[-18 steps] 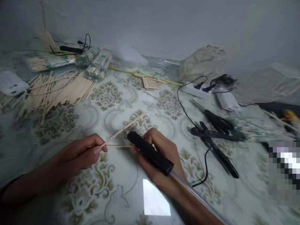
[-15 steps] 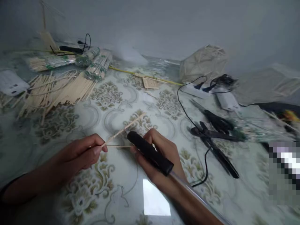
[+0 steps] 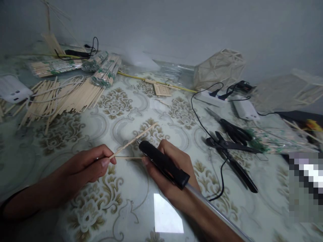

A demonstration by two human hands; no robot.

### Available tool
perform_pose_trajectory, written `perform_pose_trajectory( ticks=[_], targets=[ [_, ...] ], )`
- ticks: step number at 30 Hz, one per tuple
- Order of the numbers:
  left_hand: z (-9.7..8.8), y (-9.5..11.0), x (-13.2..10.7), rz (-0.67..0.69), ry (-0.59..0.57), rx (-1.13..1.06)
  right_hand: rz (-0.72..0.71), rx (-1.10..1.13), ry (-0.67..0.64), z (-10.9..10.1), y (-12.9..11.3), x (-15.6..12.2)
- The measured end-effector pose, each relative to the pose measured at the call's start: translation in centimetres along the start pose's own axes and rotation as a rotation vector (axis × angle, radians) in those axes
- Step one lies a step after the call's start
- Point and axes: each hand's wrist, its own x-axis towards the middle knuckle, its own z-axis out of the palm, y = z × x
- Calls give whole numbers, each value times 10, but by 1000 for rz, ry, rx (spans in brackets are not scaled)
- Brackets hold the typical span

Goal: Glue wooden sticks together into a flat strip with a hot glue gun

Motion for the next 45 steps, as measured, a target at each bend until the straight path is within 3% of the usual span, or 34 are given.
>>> perform_pose_trajectory(
  ticks=[22, 32, 45],
  targets=[
    [0, -1, 0, -19, 1, 10, 31, -34, 9, -3, -2, 1],
    [-1, 2, -2, -12, 3, 29, 141, -76, -65, -14, -10, 6],
    [-1, 0, 1, -30, -9, 24, 170, -54, 15, -13, -10, 6]
  ],
)
